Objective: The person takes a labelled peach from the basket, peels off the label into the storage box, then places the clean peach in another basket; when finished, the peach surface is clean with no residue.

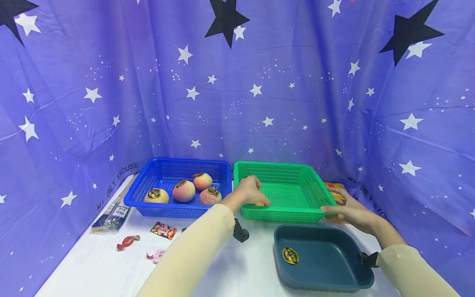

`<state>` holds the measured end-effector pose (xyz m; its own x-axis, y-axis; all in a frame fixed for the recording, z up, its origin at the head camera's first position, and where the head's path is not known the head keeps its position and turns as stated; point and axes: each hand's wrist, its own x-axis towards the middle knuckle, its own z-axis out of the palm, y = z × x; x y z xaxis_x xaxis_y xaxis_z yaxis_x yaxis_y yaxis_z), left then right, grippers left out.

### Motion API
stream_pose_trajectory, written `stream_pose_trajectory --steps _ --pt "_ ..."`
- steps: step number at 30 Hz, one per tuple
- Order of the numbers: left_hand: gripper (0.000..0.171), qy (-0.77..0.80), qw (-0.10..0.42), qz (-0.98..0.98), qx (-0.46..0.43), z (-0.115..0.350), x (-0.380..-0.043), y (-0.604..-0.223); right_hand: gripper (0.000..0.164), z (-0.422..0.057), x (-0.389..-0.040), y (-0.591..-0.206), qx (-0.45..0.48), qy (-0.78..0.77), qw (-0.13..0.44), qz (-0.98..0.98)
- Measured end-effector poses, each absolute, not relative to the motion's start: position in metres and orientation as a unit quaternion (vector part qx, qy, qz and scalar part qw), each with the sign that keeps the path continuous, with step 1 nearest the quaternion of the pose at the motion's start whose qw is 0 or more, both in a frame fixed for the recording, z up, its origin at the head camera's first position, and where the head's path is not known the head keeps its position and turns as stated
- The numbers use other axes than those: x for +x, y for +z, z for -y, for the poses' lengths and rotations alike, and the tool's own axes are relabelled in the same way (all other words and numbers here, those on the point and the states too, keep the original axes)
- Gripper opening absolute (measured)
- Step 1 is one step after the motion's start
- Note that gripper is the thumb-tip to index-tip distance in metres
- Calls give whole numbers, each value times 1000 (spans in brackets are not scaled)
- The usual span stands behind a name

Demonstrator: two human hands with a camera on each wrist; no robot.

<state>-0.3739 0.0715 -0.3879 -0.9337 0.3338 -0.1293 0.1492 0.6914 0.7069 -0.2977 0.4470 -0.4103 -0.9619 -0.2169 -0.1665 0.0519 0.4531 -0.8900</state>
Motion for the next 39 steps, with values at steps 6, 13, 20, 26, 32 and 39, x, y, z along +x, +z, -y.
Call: stream_pose_trajectory --steps 6,13,20,26,32,39 --pt "65 375 113 -912 122 -75 -371 -390 107 -444 -295 -406 -50 -481 117 -867" --pt "67 394 96 -902 149 -70 -355 -385 93 -421 -283 -379 -67 -344 11 -937" --pt "66 388 89 -904 153 -69 -356 -379 70 -362 -267 -360 -125 -311 -60 -940" --pt "67 388 59 -900 191 -58 -349 -368 57 -312 -247 -361 -177 -334 -56 -924" --pt "62 395 45 -893 212 -36 -341 -350 53 -277 -235 -367 -208 -391 4 -897" --pt "61 402 25 -887 225 -2 -343 -336 55 -245 -227 -379 -217 -459 103 -855"
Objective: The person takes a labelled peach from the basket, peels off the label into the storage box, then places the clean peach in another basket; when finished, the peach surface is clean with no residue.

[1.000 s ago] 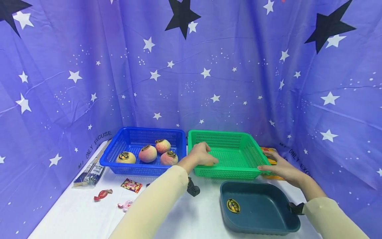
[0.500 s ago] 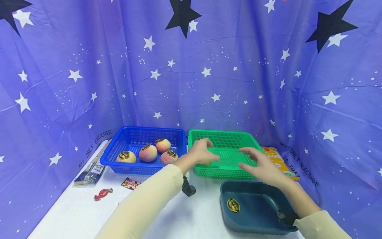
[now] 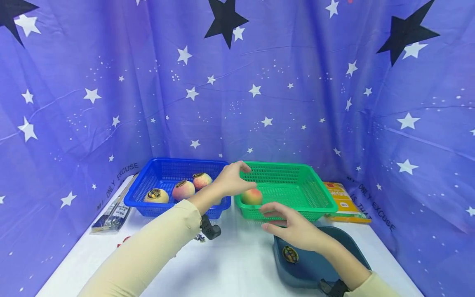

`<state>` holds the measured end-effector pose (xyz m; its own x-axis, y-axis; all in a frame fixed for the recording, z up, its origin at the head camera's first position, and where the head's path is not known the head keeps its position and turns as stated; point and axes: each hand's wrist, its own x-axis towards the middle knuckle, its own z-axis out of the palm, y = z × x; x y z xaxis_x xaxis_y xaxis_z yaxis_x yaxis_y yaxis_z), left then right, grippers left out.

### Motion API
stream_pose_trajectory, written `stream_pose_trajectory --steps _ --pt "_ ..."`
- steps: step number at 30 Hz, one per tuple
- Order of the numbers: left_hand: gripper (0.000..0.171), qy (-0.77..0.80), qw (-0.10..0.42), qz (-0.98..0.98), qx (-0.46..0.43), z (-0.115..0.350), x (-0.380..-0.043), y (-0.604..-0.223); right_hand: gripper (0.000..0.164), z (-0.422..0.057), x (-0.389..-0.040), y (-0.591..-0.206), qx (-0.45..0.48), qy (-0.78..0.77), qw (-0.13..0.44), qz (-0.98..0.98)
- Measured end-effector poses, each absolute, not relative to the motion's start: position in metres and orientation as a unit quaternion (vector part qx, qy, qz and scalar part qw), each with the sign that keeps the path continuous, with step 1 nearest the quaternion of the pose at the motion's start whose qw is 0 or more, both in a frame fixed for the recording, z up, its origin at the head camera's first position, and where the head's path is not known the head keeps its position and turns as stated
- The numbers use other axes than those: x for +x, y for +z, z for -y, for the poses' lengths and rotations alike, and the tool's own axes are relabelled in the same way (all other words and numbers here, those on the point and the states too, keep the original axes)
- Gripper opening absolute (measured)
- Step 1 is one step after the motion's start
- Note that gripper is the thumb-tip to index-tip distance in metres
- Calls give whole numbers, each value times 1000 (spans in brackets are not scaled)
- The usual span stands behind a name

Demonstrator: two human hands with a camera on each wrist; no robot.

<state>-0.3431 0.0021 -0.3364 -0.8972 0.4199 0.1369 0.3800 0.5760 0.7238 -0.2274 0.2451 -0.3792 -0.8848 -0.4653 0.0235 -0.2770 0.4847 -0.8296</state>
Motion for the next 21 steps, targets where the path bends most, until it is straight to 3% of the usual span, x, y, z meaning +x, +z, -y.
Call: stream_pose_trajectory --steps 6,12,17,21 --pt "63 395 4 -897 198 32 -353 -328 55 -217 -226 -383 -178 -503 190 -824" --pt "64 386 2 -910 151 79 -369 -322 68 -180 -222 -388 -116 -590 245 -761" --pt "63 356 44 -926 118 122 -384 -323 76 -146 -215 -404 -67 -659 223 -715" --pt "46 309 83 -941 111 155 -398 -330 85 -121 -216 -418 -27 -686 177 -705"
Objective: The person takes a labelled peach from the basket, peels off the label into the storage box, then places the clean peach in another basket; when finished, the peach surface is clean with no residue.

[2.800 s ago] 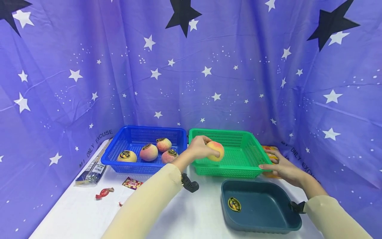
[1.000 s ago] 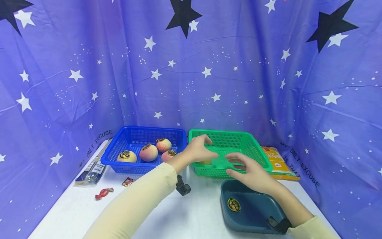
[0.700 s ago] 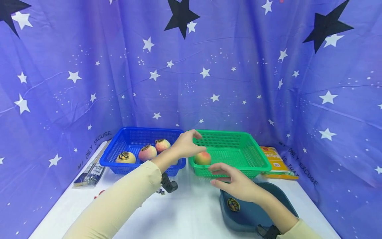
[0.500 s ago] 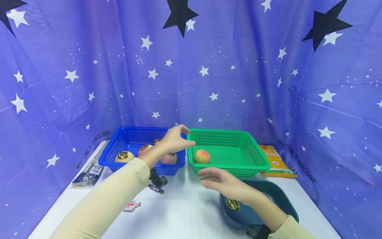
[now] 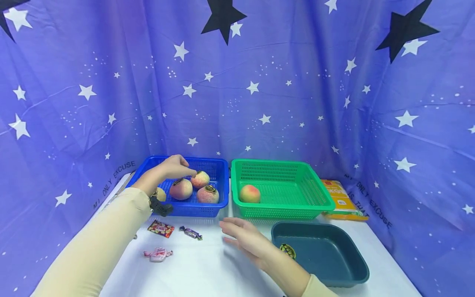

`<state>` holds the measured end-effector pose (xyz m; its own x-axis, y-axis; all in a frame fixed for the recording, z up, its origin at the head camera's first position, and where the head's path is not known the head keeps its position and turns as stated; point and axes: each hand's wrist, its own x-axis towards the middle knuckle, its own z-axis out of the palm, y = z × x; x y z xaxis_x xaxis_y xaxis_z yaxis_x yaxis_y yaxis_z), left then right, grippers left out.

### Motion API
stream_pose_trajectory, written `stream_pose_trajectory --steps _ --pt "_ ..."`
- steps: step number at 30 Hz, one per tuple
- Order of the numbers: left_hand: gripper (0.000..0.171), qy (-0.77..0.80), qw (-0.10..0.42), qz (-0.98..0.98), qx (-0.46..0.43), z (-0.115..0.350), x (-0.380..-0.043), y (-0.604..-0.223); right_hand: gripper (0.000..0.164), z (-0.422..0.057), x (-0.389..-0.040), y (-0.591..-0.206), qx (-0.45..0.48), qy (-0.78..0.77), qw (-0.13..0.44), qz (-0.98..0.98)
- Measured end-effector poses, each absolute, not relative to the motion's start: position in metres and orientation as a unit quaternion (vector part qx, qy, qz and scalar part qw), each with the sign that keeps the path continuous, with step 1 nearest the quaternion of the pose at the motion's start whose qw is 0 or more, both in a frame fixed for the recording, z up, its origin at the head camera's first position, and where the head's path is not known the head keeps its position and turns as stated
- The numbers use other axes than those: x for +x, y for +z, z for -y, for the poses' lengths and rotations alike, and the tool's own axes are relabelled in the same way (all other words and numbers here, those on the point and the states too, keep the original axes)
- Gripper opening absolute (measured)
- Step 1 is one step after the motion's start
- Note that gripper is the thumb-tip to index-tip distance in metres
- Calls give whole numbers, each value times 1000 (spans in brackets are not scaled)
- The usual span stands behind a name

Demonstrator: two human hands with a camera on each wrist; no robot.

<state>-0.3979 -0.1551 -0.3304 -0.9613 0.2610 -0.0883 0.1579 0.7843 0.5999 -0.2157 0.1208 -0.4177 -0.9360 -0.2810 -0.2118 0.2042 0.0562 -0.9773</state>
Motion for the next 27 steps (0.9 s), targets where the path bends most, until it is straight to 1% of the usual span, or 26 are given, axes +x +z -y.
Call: stream_pose_trajectory --steps 2,5,7,10,12,13,17,20,23,27 --pt "41 290 105 -944 114 173 -404 -333 88 -109 -219 -424 -8 -696 154 -701" --pt "44 268 139 -947 112 198 -408 -338 93 -95 -225 -432 15 -709 131 -693" --pt "37 255 160 -947 111 213 -407 -340 96 -89 -230 -438 26 -715 122 -688" --pt "40 243 202 -942 113 227 -406 -347 98 -84 -237 -446 40 -722 103 -683" --pt "48 236 229 -937 119 232 -406 -351 97 -82 -243 -452 48 -725 78 -682" --pt "48 232 240 -935 120 233 -407 -353 95 -81 -246 -454 53 -727 65 -682" --pt "47 215 260 -935 112 237 -409 -356 92 -78 -254 -461 56 -739 32 -670" --pt "47 225 270 -931 97 242 -409 -357 90 -74 -258 -466 51 -752 29 -656" --pt "38 259 282 -920 79 247 -409 -361 85 -69 -261 -469 44 -757 20 -652" --pt "13 290 288 -910 71 249 -409 -369 79 -63 -265 -471 47 -758 0 -651"
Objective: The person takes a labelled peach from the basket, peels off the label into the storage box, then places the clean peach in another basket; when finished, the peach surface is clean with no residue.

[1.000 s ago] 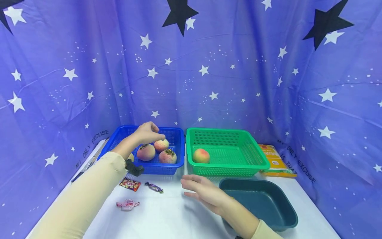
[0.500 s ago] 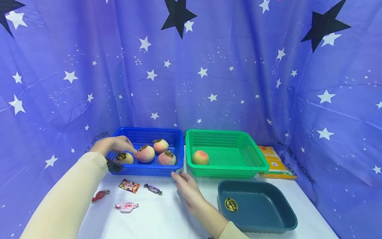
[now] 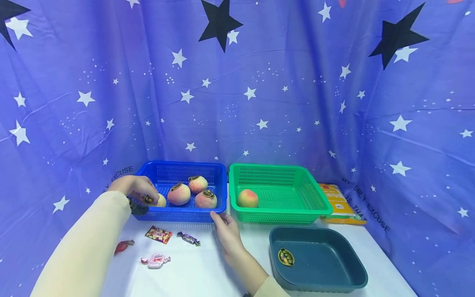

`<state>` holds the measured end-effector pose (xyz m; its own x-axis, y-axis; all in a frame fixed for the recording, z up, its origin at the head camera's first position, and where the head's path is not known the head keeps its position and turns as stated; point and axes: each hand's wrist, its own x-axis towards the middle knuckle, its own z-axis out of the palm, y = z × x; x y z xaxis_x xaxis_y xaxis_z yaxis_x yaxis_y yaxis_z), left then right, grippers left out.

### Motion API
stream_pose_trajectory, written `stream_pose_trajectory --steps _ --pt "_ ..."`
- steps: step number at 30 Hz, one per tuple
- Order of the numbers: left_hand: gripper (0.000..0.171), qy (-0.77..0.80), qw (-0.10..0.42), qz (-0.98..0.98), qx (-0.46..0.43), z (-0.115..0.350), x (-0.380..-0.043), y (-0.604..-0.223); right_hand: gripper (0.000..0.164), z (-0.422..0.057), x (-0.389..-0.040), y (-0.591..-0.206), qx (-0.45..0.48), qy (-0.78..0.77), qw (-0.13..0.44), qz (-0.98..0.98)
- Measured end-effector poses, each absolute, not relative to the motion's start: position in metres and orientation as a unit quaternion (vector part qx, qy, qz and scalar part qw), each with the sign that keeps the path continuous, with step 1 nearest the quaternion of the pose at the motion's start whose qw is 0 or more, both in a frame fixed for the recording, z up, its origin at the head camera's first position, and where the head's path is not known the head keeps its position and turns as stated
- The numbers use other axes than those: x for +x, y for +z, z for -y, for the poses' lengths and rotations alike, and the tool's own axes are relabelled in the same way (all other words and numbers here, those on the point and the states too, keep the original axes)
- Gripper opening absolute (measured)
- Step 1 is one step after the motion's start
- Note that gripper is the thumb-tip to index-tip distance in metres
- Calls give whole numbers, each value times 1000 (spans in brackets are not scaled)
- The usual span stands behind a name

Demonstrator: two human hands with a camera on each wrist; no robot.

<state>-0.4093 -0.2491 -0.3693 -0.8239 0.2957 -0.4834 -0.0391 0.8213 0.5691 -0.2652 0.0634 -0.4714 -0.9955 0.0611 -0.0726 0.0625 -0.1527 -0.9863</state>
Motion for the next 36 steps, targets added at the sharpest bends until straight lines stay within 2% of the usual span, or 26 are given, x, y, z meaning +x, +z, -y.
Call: stream_pose_trajectory --steps 3,7,12,20,24,29,36 --pt "11 292 285 -910 72 250 -408 -374 84 -60 -267 -473 63 -758 -5 -649" --pt "30 276 272 -919 72 250 -405 -376 92 -58 -269 -474 78 -754 -13 -652" --pt "19 284 267 -918 70 250 -402 -387 89 -53 -272 -476 88 -743 -31 -662" --pt "29 287 234 -927 56 251 -398 -388 82 -48 -275 -478 93 -751 -49 -652" --pt "34 308 194 -930 47 249 -396 -385 81 -47 -276 -480 93 -751 -55 -652" --pt "69 339 125 -931 49 238 -392 -381 80 -50 -276 -481 89 -744 -59 -659" --pt "69 341 24 -937 72 215 -389 -366 81 -54 -276 -481 82 -743 -58 -662"
